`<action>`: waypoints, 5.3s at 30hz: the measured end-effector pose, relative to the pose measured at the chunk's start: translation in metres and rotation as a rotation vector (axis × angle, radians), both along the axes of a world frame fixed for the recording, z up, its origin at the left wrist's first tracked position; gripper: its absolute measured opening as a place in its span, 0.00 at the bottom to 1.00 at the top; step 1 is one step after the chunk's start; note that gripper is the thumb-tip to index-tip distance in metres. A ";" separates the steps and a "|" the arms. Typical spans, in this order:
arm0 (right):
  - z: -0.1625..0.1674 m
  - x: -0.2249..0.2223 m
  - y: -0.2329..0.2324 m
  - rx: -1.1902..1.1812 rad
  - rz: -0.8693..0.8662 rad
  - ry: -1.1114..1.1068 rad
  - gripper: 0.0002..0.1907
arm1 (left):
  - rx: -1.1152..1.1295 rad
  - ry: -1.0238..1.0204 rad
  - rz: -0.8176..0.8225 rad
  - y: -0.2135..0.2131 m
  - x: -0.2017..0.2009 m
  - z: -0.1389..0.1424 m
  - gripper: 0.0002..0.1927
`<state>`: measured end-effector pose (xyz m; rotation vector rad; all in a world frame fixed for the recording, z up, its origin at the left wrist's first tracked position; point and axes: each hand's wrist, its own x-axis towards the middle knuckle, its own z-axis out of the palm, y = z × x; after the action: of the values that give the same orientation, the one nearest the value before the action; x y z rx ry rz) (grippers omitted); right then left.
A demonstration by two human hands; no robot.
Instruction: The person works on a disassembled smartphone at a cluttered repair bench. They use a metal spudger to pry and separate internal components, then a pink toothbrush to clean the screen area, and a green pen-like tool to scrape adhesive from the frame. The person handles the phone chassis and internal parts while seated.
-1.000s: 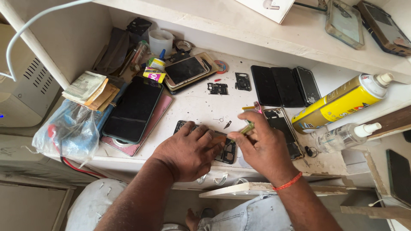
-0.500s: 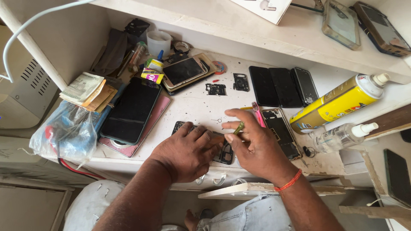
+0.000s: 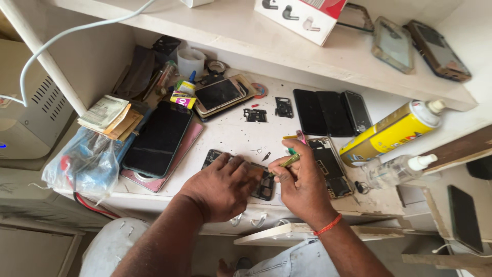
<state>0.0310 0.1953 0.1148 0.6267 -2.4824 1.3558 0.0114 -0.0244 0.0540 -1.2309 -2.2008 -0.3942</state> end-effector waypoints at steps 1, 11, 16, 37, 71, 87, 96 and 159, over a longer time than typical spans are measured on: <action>0.001 0.000 0.002 -0.009 -0.035 0.004 0.30 | -0.008 -0.007 0.002 0.001 0.001 0.000 0.28; 0.012 -0.041 0.033 -0.281 -0.119 0.028 0.31 | -0.080 -0.134 -0.001 0.002 0.001 -0.002 0.31; 0.008 -0.056 0.026 0.017 -0.102 0.017 0.11 | -0.161 -0.192 0.012 0.003 -0.001 -0.002 0.34; 0.016 -0.063 -0.029 0.746 -0.116 -0.078 0.05 | -0.138 -0.191 0.023 0.000 -0.003 -0.005 0.31; -0.014 -0.003 0.024 0.326 -0.101 -0.152 0.07 | -0.148 -0.187 0.062 0.000 -0.002 -0.006 0.36; -0.014 -0.002 0.009 0.436 -0.152 -0.037 0.06 | -0.110 -0.166 0.058 -0.002 -0.001 -0.007 0.36; -0.022 0.004 0.005 0.343 -0.252 -0.055 0.06 | -0.123 -0.174 0.061 -0.003 0.000 -0.007 0.36; -0.001 -0.031 0.035 -0.190 -0.341 -0.731 0.10 | -0.180 -0.225 0.066 -0.004 0.000 -0.003 0.36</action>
<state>-0.0003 0.2307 0.1135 -0.4029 -2.7234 1.8712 0.0113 -0.0287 0.0514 -1.2554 -2.5083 -0.3269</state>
